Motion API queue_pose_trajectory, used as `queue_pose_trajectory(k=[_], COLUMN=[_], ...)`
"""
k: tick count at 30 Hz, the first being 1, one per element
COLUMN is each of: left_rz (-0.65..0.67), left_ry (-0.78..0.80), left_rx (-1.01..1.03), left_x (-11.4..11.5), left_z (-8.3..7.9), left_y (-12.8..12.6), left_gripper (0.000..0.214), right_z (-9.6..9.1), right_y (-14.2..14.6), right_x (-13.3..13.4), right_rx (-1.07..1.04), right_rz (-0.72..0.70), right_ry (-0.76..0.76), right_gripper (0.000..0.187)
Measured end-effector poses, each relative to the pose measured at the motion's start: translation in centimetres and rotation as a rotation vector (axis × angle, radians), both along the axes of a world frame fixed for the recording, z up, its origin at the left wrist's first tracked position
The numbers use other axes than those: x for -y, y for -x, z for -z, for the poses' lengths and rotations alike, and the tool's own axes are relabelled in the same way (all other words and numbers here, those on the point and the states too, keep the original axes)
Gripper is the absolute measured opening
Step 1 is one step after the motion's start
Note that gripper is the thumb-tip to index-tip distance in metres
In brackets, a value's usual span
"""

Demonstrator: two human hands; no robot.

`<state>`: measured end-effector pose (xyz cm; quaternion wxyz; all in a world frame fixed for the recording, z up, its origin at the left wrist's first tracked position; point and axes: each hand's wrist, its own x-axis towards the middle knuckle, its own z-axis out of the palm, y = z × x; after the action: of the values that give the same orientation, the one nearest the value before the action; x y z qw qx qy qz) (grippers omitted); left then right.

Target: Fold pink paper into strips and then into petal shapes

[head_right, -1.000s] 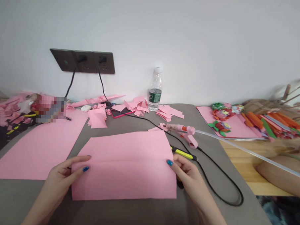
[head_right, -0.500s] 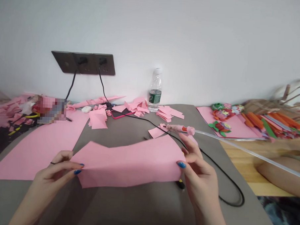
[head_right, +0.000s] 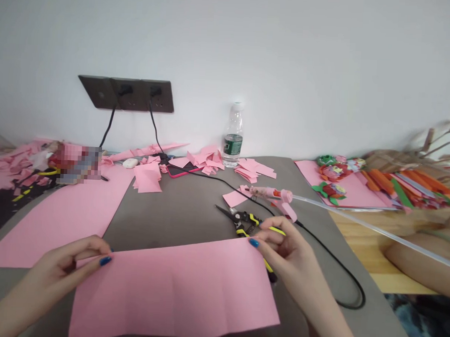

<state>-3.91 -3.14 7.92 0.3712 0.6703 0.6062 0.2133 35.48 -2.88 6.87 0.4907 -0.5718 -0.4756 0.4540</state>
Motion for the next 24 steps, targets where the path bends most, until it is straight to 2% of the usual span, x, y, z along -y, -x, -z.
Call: queue_pose_trajectory(k=[5, 8, 13, 16, 24], left_rz=[0.234, 0.291, 0.361, 0.434, 0.418], left_ry=[0.301, 0.372, 0.358, 0.342, 0.357], left_rx=[-0.088, -0.103, -0.093, -0.031, 0.053], left_x=[-0.9, -1.2, -2.1, -2.7, -2.9], left_z=[2.3, 2.3, 1.0, 0.9, 1.2], left_y=[-0.3, -1.2, -3.8, -5.0, -5.5], left_gripper=[0.022, 0.023, 0.023, 0.022, 0.024], right_z=[1.9, 1.7, 1.0, 1.1, 0.8], right_y=[0.7, 1.5, 2.2, 2.0, 1.6], right_x=[-0.7, -1.0, -1.2, -1.0, -0.7], right_rx=[0.354, 0.402, 0.363, 0.354, 0.393], right_rz=[-0.118, -0.171, -0.225, -0.224, -0.259], right_ry=[0.054, 0.076, 0.053, 0.034, 0.000], right_gripper=[0.021, 0.022, 0.024, 0.025, 0.023])
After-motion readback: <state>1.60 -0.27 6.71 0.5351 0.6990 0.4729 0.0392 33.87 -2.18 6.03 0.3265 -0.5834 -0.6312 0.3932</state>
